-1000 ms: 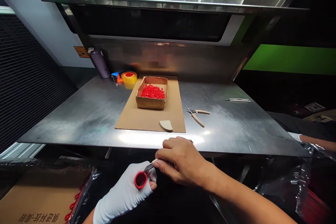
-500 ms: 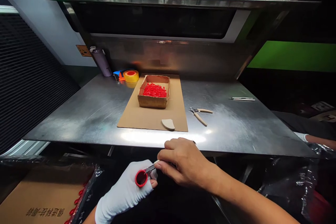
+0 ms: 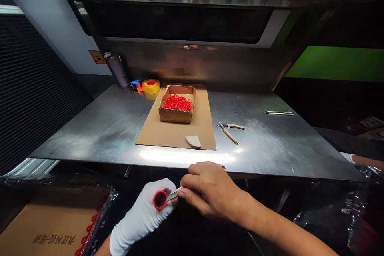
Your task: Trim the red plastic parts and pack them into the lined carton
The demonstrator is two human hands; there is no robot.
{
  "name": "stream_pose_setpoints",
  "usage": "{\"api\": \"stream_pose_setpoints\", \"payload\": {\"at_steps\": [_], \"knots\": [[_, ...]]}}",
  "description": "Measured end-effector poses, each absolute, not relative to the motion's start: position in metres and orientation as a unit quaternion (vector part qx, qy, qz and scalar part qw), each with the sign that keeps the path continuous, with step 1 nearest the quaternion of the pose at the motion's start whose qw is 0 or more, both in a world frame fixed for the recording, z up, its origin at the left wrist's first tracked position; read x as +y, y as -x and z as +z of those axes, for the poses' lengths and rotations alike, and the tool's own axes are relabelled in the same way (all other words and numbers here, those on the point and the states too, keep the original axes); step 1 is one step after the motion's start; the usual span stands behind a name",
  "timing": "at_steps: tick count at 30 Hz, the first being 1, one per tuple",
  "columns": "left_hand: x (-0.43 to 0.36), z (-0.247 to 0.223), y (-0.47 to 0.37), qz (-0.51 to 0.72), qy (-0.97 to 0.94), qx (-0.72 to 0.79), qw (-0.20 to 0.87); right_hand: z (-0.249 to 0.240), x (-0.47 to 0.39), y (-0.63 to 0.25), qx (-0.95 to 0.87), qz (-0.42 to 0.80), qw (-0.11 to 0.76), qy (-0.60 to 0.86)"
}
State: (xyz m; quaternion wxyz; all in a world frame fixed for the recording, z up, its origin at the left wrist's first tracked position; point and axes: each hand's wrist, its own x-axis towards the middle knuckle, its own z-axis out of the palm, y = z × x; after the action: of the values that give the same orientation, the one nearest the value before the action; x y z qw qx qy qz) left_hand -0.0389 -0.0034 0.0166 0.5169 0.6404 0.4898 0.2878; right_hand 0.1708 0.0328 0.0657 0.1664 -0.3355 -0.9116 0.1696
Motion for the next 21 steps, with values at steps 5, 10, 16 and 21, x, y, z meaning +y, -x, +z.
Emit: {"api": "stream_pose_setpoints", "payload": {"at_steps": [5, 10, 16, 21], "knots": [[-0.003, 0.016, 0.039, 0.311, -0.62, 0.504, 0.514, 0.066, 0.035, -0.173, -0.891, 0.279, 0.171, 0.315], [-0.001, 0.013, 0.037, 0.327, -0.615, 0.496, 0.518, 0.063, 0.031, -0.163, -0.813, 0.385, 0.227, 0.373], [0.001, 0.004, 0.031, 0.33, -0.622, 0.488, 0.517, 0.051, 0.03, -0.144, -0.759, 0.507, 0.215, 0.348], [0.0, -0.004, 0.035, 0.341, -0.634, 0.485, 0.496, 0.041, 0.037, -0.141, -0.708, 0.574, 0.248, 0.328]]}}
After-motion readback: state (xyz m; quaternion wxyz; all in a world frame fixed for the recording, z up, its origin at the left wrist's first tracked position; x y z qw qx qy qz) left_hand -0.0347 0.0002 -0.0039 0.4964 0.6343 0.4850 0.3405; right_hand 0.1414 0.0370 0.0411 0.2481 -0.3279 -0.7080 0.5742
